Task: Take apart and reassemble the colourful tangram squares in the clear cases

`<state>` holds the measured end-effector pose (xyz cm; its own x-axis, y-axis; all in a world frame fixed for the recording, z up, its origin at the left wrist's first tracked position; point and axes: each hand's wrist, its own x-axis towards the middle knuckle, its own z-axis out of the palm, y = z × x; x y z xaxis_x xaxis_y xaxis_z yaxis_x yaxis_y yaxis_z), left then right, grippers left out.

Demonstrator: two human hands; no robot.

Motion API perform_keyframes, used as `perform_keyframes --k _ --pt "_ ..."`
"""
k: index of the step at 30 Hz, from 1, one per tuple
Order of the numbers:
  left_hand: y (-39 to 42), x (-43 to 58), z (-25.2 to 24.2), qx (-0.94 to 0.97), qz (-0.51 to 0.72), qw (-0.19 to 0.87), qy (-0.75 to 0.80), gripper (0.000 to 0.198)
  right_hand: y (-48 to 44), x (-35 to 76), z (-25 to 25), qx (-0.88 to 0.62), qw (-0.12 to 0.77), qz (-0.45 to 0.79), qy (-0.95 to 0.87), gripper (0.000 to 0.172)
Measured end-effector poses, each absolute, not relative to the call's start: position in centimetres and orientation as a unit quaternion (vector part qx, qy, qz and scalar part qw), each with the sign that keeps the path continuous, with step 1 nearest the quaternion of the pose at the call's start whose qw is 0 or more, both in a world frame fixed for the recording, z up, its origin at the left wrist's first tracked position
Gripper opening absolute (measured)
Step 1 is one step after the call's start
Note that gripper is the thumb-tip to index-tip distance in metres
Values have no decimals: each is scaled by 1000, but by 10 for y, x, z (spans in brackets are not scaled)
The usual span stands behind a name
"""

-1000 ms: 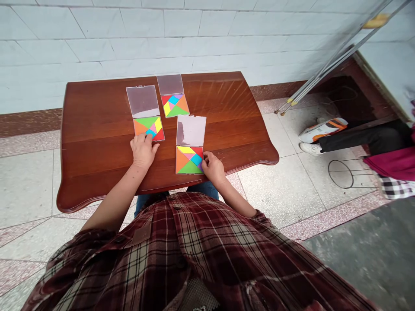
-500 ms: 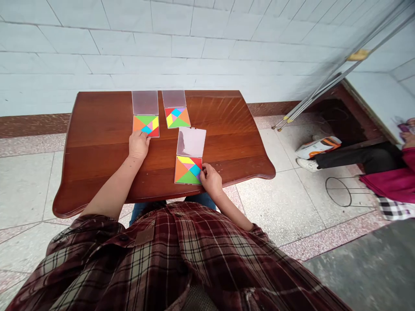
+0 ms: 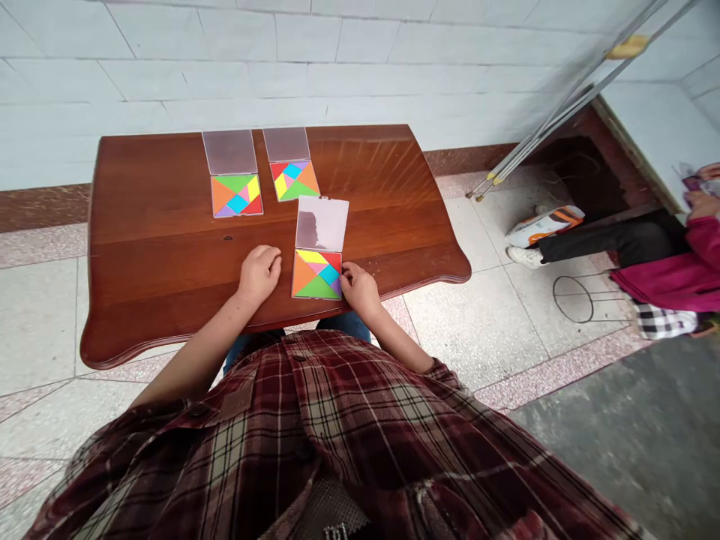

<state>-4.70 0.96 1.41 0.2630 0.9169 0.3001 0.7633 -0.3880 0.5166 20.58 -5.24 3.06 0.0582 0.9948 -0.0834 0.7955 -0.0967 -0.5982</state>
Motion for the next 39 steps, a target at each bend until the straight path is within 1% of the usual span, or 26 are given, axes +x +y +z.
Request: perform_keyframes --k 3,6,10,16,21,25,29,33,35,39 --pt "-24 -30 18 810 244 181 502 29 -48 202 34 -690 198 261 -646 26" --pt "-36 -26 19 808 227 184 512 30 -44 197 37 -690 185 264 -649 27" --pt "-37 -30 16 792 235 187 532 32 -36 194 38 -681 185 283 -650 29" --pt "-39 -31 16 780 247 195 541 33 -26 203 26 -666 243 341 -618 27" --pt "-40 -31 15 786 247 190 535 34 -31 204 25 -667 268 335 -609 26" --pt "-40 -32 13 788 256 189 527 35 -38 198 30 -674 238 313 -625 24" --pt "-41 -33 11 798 262 190 508 36 -45 197 35 -690 188 283 -639 31" --pt "-40 -34 13 828 234 186 473 38 -51 203 37 -709 153 265 -636 36" --pt "-40 -34 13 845 220 180 453 41 -52 207 37 -716 148 262 -630 36" --pt "-39 -34 15 854 212 179 440 42 -52 213 34 -709 167 256 -636 32"
